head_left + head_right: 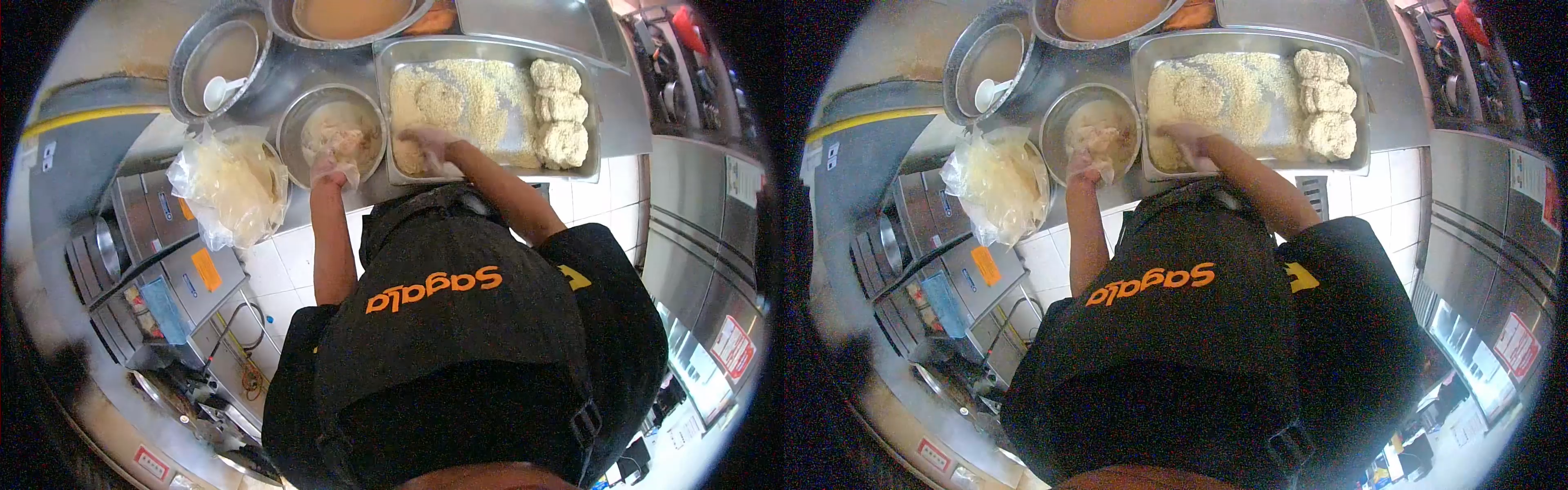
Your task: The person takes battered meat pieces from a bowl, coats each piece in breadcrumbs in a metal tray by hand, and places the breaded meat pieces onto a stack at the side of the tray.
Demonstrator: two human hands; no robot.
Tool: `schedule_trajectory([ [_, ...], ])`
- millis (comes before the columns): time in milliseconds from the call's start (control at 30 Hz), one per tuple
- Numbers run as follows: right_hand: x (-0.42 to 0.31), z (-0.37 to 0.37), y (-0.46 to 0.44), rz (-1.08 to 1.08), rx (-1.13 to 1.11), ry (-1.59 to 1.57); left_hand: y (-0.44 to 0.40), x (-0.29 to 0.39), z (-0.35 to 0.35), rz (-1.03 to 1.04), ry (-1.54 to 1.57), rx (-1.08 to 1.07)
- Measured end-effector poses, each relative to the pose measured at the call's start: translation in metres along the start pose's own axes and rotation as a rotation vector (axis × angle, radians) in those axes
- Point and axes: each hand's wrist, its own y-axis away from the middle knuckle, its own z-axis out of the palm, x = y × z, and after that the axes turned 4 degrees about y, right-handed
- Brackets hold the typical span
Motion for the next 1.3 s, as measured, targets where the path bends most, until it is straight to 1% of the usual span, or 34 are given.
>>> schedule_trajectory([
  [100,-0.027,-0.034,0.021,0.134,0.111,-0.319,0.030,0.011,0.017,0.017,-0.030,-0.085],
  [200,-0.019,-0.069,0.005,0.142,0.334,0.363,0.053,0.014,0.023,0.041,-0.080,-0.176],
  [267,0.030,-0.064,-0.027,0.076,0.339,0.500,0.046,0.012,0.013,0.090,-0.160,-0.279],
  [300,0.049,-0.065,-0.038,0.048,0.344,0.568,0.039,0.010,0.010,0.085,-0.153,-0.298],
  [333,0.053,-0.078,-0.048,0.045,0.353,0.618,0.033,0.008,0.007,0.078,-0.147,-0.316],
  [367,0.053,-0.089,-0.059,0.038,0.362,0.666,0.026,0.009,0.007,0.042,-0.085,-0.288],
  [400,0.056,-0.086,-0.061,0.040,0.360,0.703,0.025,0.007,0.001,-0.006,-0.026,-0.246],
  [500,0.050,-0.087,-0.063,-0.079,0.424,0.539,0.014,0.004,-0.010,0.048,0.018,-0.193],
  [533,0.065,-0.087,-0.071,0.000,0.395,0.591,0.019,-0.001,-0.012,0.071,-0.062,-0.151],
  [600,0.098,-0.113,-0.109,0.152,0.368,0.708,0.021,-0.001,0.000,0.134,-0.225,-0.101],
  [633,0.085,-0.110,-0.123,0.100,0.460,0.899,0.013,0.006,0.001,0.226,-0.849,-0.082],
  [667,0.062,-0.111,-0.105,0.168,0.420,0.870,0.008,0.013,-0.012,0.298,-1.471,-0.038],
  [700,0.017,-0.117,-0.068,0.238,0.377,0.835,0.011,0.014,-0.016,0.346,-1.600,-0.004],
  [733,-0.008,-0.123,-0.044,0.318,0.352,0.796,0.015,0.015,-0.019,0.393,-1.730,0.037],
  [767,0.016,-0.107,-0.044,0.181,0.513,0.858,0.027,0.013,-0.009,0.419,-1.365,0.032],
  [800,0.041,-0.090,-0.043,0.051,0.674,0.919,0.024,0.006,-0.007,0.412,-1.151,0.019],
  [833,0.028,-0.089,-0.029,0.043,0.512,0.747,0.020,0.000,-0.005,0.410,-0.936,0.005],
  [900,0.022,-0.099,-0.012,0.028,0.298,0.514,-0.023,-0.007,-0.035,0.407,-0.779,0.000],
  [933,0.035,-0.095,-0.010,0.035,0.232,0.446,-0.019,-0.002,-0.034,0.530,-0.988,-0.050],
  [1000,0.045,-0.098,-0.005,-0.002,0.215,0.507,-0.002,0.012,-0.024,0.761,-1.372,-0.125],
  [1067,0.043,-0.094,0.013,-0.077,0.299,0.760,0.014,0.020,-0.013,0.952,-1.699,-0.120],
  [1100,0.040,-0.096,0.026,0.007,0.387,0.692,0.013,0.023,-0.012,1.011,-1.808,-0.120],
  [1167,0.011,-0.111,0.068,0.170,0.561,0.551,0.005,0.029,-0.015,1.124,-1.973,-0.127],
  [1200,0.013,-0.120,0.078,0.184,0.587,0.569,0.001,0.030,-0.017,1.171,-2.032,-0.137],
  [1233,0.018,-0.132,0.088,0.197,0.612,0.585,0.006,0.030,-0.013,1.194,-2.077,-0.104],
  [1300,0.058,-0.166,0.095,0.260,0.626,0.699,0.020,0.032,0.000,1.247,-2.165,-0.034],
])
